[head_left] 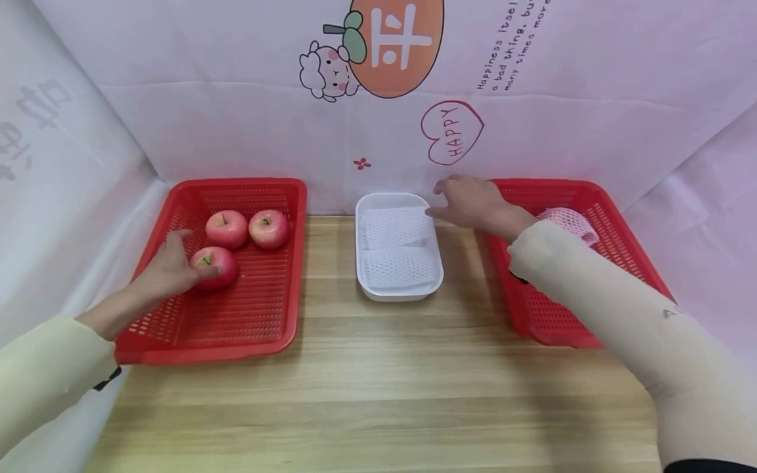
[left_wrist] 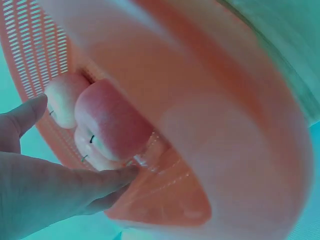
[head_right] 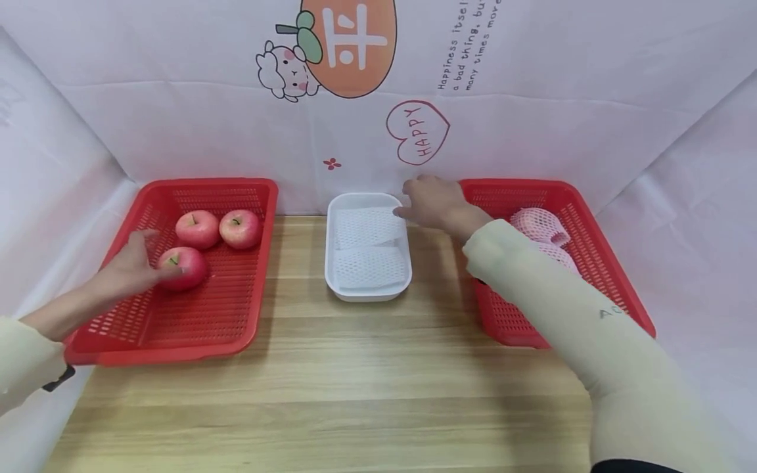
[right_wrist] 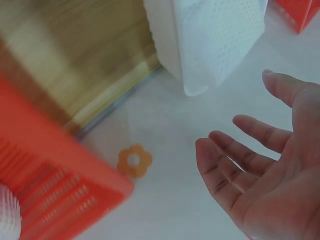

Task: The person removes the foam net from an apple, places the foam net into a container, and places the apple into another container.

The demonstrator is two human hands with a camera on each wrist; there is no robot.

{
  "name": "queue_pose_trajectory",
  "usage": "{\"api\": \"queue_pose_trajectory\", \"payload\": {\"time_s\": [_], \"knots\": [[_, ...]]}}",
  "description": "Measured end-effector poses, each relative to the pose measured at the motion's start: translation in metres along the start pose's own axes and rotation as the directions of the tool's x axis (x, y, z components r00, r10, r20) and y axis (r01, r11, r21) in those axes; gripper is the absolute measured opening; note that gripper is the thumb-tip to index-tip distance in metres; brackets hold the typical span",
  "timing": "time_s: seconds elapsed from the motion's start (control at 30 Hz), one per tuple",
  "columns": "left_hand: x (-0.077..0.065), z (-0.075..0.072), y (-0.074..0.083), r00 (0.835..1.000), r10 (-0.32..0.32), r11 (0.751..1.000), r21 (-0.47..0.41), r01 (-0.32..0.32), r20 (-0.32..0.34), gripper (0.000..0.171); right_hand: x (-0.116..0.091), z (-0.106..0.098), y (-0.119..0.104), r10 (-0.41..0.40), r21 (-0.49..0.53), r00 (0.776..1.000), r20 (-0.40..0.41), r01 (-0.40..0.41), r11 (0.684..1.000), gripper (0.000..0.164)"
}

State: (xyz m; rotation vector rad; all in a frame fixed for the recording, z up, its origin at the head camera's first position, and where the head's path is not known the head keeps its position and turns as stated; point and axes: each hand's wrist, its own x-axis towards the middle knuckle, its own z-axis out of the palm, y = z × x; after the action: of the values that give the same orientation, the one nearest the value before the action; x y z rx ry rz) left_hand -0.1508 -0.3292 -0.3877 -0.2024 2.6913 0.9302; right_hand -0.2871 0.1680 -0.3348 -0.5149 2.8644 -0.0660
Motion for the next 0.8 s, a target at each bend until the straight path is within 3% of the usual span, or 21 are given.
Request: {"api": "queue_pose_trajectory", "payload": {"time_s": [0.3, 0.53, 0.8], "knots": [[-0.013, 0.001, 0.011, 0.998, 0.064, 0.998, -0.014, -0.063, 0.022, 0.095, -0.028, -0.018, 0.033, -0.035, -0.044, 0.999, -0.037, 0.033, 0.999, 0.057], [-0.02, 0.005, 0.024, 0.995, 0.098, 0.995, -0.032, -0.097, 0.024, 0.093, -0.048, -0.015, 0.065, -0.019, -0.054, 0.999, -0.033, 0.017, 0.998, 0.041], [-0.032, 0.008, 0.043, 0.992, 0.123, 0.992, -0.043, -0.122, 0.027, 0.095, -0.067, -0.011, 0.106, 0.031, -0.023, 0.999, 0.032, -0.031, 0.999, 0.063]]}}
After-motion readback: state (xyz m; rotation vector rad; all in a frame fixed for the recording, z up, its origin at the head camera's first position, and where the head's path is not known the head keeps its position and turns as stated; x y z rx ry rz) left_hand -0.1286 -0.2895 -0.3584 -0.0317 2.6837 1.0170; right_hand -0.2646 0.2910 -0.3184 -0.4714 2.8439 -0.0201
